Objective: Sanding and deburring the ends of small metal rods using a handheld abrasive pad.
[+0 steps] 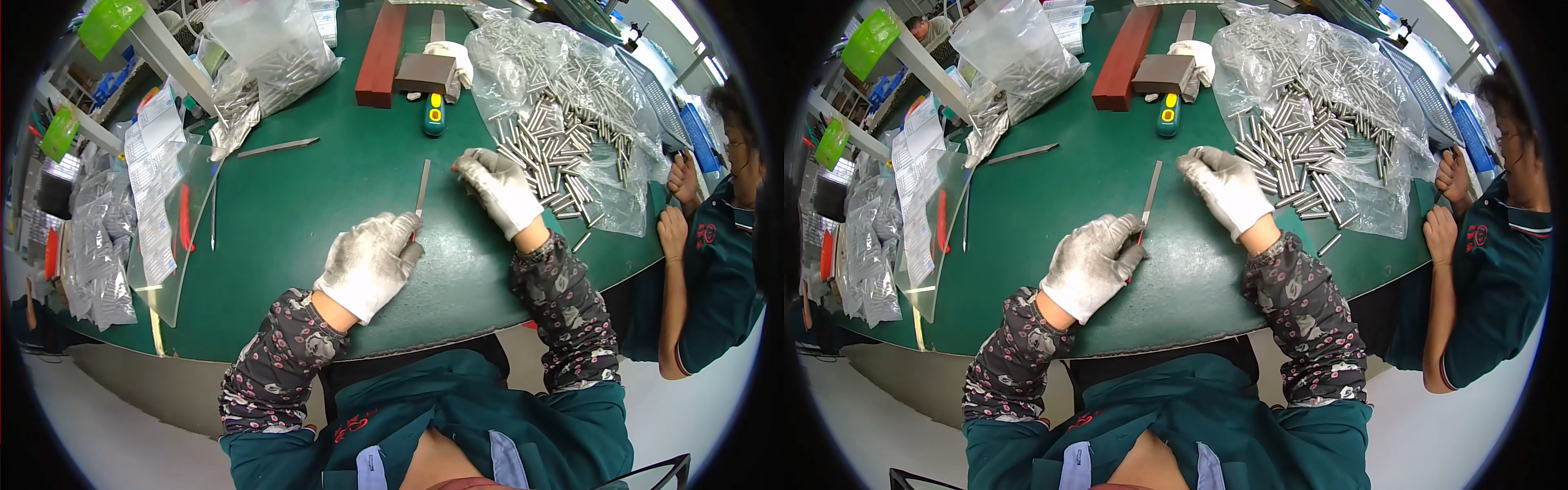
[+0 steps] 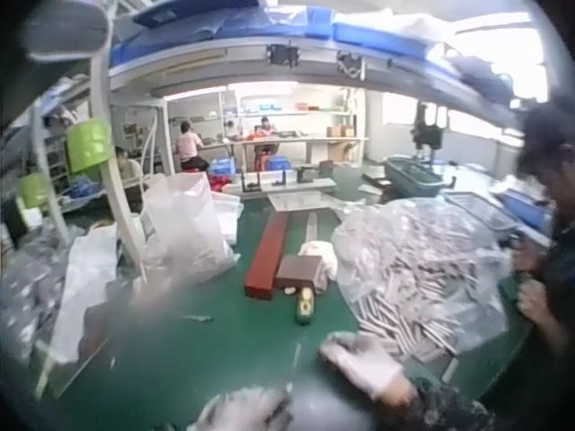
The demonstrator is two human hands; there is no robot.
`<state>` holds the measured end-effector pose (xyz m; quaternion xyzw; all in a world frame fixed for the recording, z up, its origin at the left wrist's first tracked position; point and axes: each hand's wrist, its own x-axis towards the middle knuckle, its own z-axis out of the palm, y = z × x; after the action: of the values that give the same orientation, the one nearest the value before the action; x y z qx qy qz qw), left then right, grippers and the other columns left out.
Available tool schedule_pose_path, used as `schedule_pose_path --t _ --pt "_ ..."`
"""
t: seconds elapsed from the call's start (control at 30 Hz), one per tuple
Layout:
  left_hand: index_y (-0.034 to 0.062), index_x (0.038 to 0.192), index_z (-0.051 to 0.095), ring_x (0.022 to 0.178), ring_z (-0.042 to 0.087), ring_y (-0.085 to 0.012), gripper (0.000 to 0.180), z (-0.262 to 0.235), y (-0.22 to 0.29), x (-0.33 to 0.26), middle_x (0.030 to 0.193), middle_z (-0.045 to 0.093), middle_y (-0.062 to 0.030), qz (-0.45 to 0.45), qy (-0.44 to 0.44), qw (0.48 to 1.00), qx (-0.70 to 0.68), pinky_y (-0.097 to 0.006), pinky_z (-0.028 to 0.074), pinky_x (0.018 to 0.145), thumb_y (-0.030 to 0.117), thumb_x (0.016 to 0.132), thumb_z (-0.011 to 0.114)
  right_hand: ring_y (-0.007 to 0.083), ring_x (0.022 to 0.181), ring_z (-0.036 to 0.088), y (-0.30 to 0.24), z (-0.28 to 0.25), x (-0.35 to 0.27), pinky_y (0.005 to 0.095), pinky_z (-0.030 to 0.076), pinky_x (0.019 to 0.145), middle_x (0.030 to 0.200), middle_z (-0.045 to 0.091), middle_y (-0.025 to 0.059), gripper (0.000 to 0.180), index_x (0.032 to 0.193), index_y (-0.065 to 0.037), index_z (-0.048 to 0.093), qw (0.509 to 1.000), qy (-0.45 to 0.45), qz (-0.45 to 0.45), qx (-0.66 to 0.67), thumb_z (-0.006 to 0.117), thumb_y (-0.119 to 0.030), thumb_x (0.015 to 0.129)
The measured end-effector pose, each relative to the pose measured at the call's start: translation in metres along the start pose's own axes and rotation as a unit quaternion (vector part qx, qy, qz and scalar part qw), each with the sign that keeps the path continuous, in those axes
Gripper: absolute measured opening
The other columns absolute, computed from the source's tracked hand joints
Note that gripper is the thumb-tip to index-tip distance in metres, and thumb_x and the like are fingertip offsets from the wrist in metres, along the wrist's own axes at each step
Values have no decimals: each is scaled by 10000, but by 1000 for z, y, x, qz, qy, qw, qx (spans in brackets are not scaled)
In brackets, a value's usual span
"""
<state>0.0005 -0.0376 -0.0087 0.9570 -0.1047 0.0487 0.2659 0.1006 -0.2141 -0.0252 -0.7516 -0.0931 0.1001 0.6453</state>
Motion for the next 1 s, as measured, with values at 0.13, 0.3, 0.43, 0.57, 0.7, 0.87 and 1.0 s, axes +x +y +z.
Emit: schedule_pose_path --t 0.13,0.3,0.43,0.57,0.7,0.87,1.0 --pt "104 1011 584 902 547 -277 360 -10 -4 3 1048 550 -80 127 5 989 81 -364 469 718 185 671 671 113 630 508 10 -1 4 239 434 625 673 542 48 174 881 -39 568 971 -4 -90 -223 588 -166 764" --pt "100 1146 535 1095 444 -289 570 -16 -14 -2 1296 406 -52 168 -98 967 166 -420 401 838 346 655 688 92 627 512 1 5 2 235 429 604 669 543 57 144 857 -13 544 995 -3 -44 -93 558 -149 811" --pt "96 1169 522 1122 424 -289 619 -12 -15 -1 1312 395 -36 170 -111 967 152 -429 373 864 399 653 680 150 611 556 8 9 9 261 445 601 680 572 80 164 902 -14 531 987 -35 -107 -114 527 -170 849" --pt "101 1162 530 1121 427 -279 614 -11 -18 0 1299 416 -27 172 -104 969 141 -419 380 852 408 651 678 327 735 585 9 16 12 371 459 628 760 605 128 159 905 -57 516 955 -43 -194 -221 532 -199 836" --pt "112 1149 545 1116 436 -267 607 -10 -18 0 1287 435 -18 163 -101 971 141 -408 387 842 419 643 679 306 703 585 2 21 9 360 450 606 739 588 125 116 883 -50 498 915 -39 -216 -338 523 -156 843" --pt "115 1144 548 1114 441 -262 606 -11 -18 0 1295 429 -15 163 -102 971 146 -406 389 839 420 638 681 324 689 574 2 24 9 405 441 584 724 580 112 113 850 -85 474 886 -70 -273 -367 529 -181 824" --pt "110 1142 549 1122 436 -261 608 -11 -16 0 1299 426 -13 164 -97 972 135 -410 388 844 416 635 685 324 685 575 3 21 19 406 441 582 719 579 114 109 849 -86 472 875 -46 -301 -375 539 -165 815"
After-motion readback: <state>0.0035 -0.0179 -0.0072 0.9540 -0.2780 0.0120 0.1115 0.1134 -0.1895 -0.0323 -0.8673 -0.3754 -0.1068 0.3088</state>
